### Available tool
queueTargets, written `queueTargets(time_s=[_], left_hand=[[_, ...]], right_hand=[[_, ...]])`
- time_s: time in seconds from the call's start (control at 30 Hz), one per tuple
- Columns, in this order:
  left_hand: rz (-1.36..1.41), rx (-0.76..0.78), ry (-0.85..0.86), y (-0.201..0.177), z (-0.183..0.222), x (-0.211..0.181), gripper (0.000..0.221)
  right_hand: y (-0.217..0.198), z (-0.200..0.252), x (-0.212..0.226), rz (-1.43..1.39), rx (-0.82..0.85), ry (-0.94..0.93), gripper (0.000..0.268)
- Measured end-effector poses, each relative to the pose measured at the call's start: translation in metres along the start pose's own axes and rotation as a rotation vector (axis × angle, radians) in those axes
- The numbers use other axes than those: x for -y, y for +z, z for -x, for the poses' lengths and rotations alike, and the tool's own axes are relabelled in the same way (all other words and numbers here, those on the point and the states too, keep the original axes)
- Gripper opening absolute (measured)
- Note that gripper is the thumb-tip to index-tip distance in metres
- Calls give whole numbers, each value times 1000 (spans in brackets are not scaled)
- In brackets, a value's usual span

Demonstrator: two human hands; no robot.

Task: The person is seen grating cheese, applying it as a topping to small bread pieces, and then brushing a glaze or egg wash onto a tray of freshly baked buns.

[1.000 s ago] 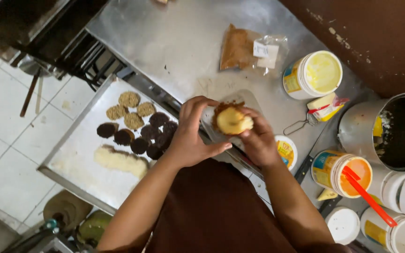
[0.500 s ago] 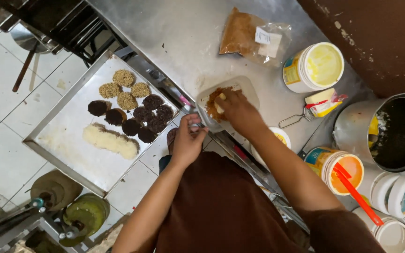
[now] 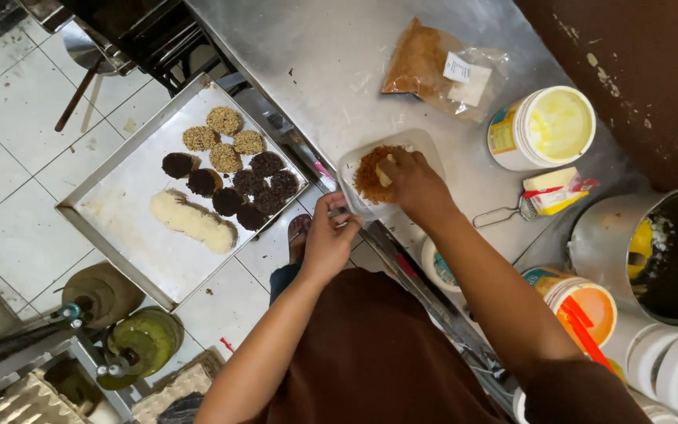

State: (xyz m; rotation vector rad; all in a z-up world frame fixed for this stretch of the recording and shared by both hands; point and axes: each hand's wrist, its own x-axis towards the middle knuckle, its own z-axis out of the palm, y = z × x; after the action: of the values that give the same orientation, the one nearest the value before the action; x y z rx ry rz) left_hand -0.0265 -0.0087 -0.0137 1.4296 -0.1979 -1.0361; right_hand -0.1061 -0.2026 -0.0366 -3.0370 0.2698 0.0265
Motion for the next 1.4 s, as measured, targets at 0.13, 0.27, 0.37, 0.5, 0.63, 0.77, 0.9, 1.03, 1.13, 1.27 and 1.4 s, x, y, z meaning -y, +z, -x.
queueTargets(time_s=[0.13,0.27,0.37,0.5,0.63,0.77,0.9,1.03,1.13,1.27,1.4], left_hand=[[-55,-46,37,-1,4,-6,52],[-242,-196,56,0,15,-16,49],[-360,-215,104,8,22,-35,47],[-452,-73,418,20,22,-45,53],[-526,-11,565,26,19,-60,58],[-518,-24,537,11,21,-63,50],[-525,-34,312,-17,26,-47,50],[-408,106,198,-23,20,-24,59],[-307,191,200,-29,19,-29,62],[-379,210,213,-46,19,-38,60],[-508,183,205,-61,22,-64,62]], right_hand=[[-48,-1,-17,-564,-1,283,41],[-45,21,-33,-1621,-144,626,48],[-37,32,-39,-2093,-202,570,49],[-34,38,-36,-2329,-165,381,47],[-26,37,-27,-2368,-159,362,47],[-42,33,-19,-1851,-314,474,45],[-67,13,18,-522,-157,294,45],[-11,-11,18,373,355,-98,53],[-26,-16,11,597,321,-400,40],[-53,-4,9,-757,6,364,46],[-26,19,-5,-1807,-274,567,50]])
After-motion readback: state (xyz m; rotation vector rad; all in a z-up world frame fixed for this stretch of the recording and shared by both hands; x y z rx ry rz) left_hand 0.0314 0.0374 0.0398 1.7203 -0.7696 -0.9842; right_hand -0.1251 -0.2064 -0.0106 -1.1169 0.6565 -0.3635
